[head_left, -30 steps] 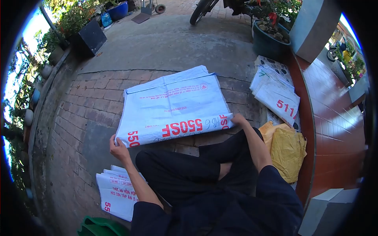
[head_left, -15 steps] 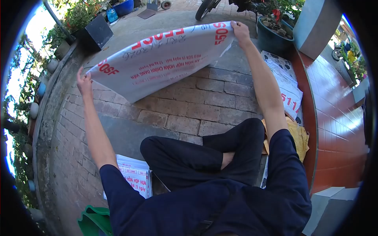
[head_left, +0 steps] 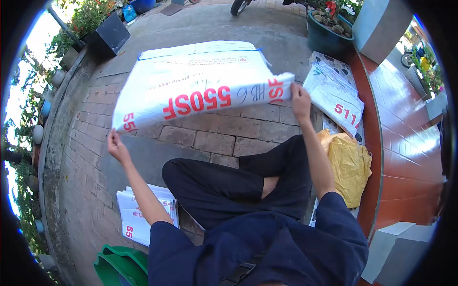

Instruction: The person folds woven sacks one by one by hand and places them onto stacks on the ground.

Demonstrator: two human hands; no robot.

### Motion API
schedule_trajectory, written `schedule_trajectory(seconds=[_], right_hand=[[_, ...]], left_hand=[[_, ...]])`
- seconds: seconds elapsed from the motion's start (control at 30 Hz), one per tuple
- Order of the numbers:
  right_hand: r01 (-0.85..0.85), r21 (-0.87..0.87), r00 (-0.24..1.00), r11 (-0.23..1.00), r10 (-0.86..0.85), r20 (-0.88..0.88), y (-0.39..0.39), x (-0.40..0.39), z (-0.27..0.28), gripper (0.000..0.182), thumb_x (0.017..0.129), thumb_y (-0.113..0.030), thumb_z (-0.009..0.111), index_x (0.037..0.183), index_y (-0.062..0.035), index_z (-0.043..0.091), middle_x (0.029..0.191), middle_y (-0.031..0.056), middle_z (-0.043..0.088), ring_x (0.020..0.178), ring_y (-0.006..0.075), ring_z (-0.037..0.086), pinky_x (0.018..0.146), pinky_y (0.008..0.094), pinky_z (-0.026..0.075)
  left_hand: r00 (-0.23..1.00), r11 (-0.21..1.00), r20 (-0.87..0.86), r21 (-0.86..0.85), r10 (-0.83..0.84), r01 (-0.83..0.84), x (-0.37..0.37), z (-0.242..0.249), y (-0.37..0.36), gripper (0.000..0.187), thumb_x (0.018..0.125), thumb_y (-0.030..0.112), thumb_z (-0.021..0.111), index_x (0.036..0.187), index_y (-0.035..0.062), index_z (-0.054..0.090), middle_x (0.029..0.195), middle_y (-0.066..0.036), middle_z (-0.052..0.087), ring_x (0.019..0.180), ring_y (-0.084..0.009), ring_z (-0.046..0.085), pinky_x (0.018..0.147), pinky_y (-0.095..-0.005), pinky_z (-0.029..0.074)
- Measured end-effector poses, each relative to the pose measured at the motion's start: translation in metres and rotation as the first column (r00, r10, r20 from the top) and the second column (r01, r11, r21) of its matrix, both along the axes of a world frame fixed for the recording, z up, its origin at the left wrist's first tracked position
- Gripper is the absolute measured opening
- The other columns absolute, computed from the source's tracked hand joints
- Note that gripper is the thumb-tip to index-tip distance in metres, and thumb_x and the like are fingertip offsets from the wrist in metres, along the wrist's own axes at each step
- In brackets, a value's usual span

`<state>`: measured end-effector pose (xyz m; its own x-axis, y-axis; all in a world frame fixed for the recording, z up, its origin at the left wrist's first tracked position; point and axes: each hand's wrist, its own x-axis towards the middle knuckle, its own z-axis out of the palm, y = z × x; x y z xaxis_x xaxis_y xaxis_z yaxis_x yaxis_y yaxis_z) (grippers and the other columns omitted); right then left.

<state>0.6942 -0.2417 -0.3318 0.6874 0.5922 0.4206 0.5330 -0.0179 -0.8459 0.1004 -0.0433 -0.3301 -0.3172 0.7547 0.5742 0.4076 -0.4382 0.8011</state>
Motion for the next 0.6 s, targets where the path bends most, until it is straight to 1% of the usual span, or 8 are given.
schedule_trajectory(seconds=[0.07, 0.13, 0.23, 0.3, 0.37, 0.47, 0.53, 0.6], right_hand=[[-0.008, -0.308, 1.0, 0.951, 0.0, -0.025, 0.0, -0.002, -0.058, 0.029, 0.088, -0.025, 0.055, 0.086, 0.0036, 0.06, 0.071, 0.0177, 0.06, 0.063, 0.0203, 0.058, 0.059, 0.0366, 0.043], [-0.099, -0.436, 0.992, 0.895, 0.054, -0.113, 0.003, 0.005, -0.121, 0.028, 0.083, -0.024, 0.058, 0.089, 0.0031, 0.062, 0.079, 0.0197, 0.065, 0.074, 0.0272, 0.065, 0.065, 0.0385, 0.047], [-0.134, -0.504, 0.978, 0.854, 0.032, -0.205, 0.011, 0.015, -0.198, 0.024, 0.078, -0.017, 0.062, 0.093, 0.0015, 0.066, 0.083, 0.0182, 0.067, 0.08, 0.0292, 0.066, 0.071, 0.0374, 0.05], [-0.129, -0.484, 0.98, 0.865, 0.037, -0.195, 0.017, 0.018, -0.224, 0.024, 0.076, -0.013, 0.065, 0.095, 0.0007, 0.066, 0.085, 0.0172, 0.068, 0.082, 0.029, 0.066, 0.072, 0.0374, 0.051], [-0.12, -0.469, 0.983, 0.875, 0.04, -0.179, 0.018, 0.021, -0.233, 0.026, 0.073, -0.009, 0.067, 0.098, -0.0002, 0.067, 0.087, 0.0162, 0.069, 0.083, 0.0288, 0.067, 0.073, 0.0373, 0.051], [-0.093, -0.357, 0.963, 0.929, -0.006, -0.268, 0.019, 0.027, -0.226, 0.027, 0.07, -0.005, 0.069, 0.096, -0.0003, 0.068, 0.087, 0.0152, 0.069, 0.084, 0.0276, 0.067, 0.076, 0.0367, 0.052], [-0.017, -0.516, 0.987, 0.856, -0.067, -0.144, 0.012, 0.022, -0.195, 0.028, 0.072, -0.006, 0.071, 0.098, 0.0019, 0.067, 0.088, 0.0155, 0.069, 0.083, 0.0249, 0.067, 0.075, 0.0353, 0.052], [0.008, -0.544, 0.997, 0.839, -0.049, -0.061, 0.01, 0.02, -0.176, 0.026, 0.071, -0.011, 0.072, 0.094, 0.0008, 0.069, 0.085, 0.0161, 0.069, 0.081, 0.0261, 0.067, 0.074, 0.0362, 0.052]], left_hand=[[0.999, 0.986, -0.012, -0.158, -0.048, 0.045, -0.004, -0.049, -0.001, 0.024, 0.092, 0.01, 0.056, 0.111, -0.0015, 0.064, 0.104, -0.008, 0.065, 0.094, -0.0145, 0.059, 0.083, -0.0269, 0.046], [0.993, 0.963, -0.075, -0.262, -0.088, 0.066, -0.01, -0.098, 0.002, 0.024, 0.09, 0.011, 0.058, 0.109, -0.0009, 0.065, 0.103, -0.011, 0.066, 0.091, -0.0168, 0.06, 0.082, -0.029, 0.047], [0.942, 0.922, -0.311, -0.386, -0.129, -0.001, -0.008, -0.138, -0.003, 0.025, 0.083, 0.01, 0.064, 0.107, 0.0016, 0.066, 0.096, -0.015, 0.065, 0.084, -0.0226, 0.062, 0.075, -0.0335, 0.049], [0.91, 0.922, -0.395, -0.385, -0.123, -0.043, -0.006, -0.16, -0.004, 0.027, 0.078, 0.009, 0.069, 0.105, 0.0027, 0.067, 0.094, -0.015, 0.064, 0.08, -0.0241, 0.061, 0.073, -0.0344, 0.049], [0.939, 0.916, -0.333, -0.396, -0.084, -0.059, 0.0, -0.173, -0.008, 0.03, 0.076, 0.007, 0.07, 0.105, 0.0019, 0.066, 0.093, -0.015, 0.065, 0.08, -0.0223, 0.062, 0.073, -0.0339, 0.049], [0.96, 0.876, -0.277, -0.453, 0.039, -0.166, 0.011, -0.178, -0.017, 0.031, 0.076, 0.005, 0.071, 0.105, 0.0002, 0.066, 0.096, -0.015, 0.067, 0.082, -0.0208, 0.063, 0.076, -0.0318, 0.05], [0.968, 0.827, -0.246, -0.532, 0.055, -0.182, 0.01, -0.182, -0.019, 0.032, 0.074, 0.003, 0.072, 0.106, -0.0003, 0.066, 0.09, -0.013, 0.068, 0.077, -0.0184, 0.063, 0.074, -0.0299, 0.05], [0.964, 0.826, -0.256, -0.526, 0.071, -0.201, 0.005, -0.187, -0.016, 0.031, 0.074, 0.003, 0.072, 0.105, -0.0006, 0.066, 0.087, -0.012, 0.068, 0.074, -0.0171, 0.062, 0.072, -0.0291, 0.049]])
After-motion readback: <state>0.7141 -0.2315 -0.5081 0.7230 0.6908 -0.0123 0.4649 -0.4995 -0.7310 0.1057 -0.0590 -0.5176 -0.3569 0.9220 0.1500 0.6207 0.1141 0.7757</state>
